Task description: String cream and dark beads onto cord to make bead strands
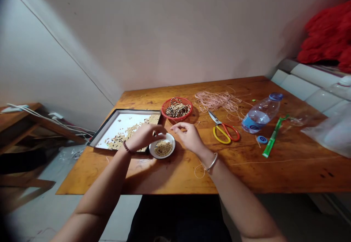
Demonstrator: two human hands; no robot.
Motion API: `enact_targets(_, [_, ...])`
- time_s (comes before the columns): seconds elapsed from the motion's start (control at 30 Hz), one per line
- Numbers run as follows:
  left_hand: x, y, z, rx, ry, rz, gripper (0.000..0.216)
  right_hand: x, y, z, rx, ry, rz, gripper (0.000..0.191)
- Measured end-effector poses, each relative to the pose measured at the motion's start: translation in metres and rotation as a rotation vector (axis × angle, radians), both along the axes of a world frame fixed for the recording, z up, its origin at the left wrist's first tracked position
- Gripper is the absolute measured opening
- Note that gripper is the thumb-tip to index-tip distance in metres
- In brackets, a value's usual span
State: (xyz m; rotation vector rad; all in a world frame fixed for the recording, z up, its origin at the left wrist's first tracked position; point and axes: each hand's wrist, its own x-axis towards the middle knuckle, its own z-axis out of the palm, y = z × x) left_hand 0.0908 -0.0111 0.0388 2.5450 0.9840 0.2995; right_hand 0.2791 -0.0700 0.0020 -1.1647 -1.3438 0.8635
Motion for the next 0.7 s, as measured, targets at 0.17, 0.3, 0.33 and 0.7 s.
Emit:
enact_targets(0.17, [0.001,-0.015,-0.02,0.178,0.452,-0.099,0.03,-0.006,0.002,-0.008,-0.045,0.04,0.053,0.022])
enact_targets(0.3, [0.009,-0.022,-0.035,0.212,0.474,-0.073,0.021,-0.005,0.006,-0.015,-0.035,0.055,0.067,0.024])
enact_targets(0.33, [0.01,-0.021,-0.036,0.202,0.466,-0.06,0.018,-0.004,0.007,-0.016,-0.035,0.056,0.054,0.024])
enact_targets(0.7, [-0.002,-0.012,-0.035,0.114,0.181,-0.034,0.015,-0.003,0.0,-0.018,0.015,-0.111,0.013,0.025])
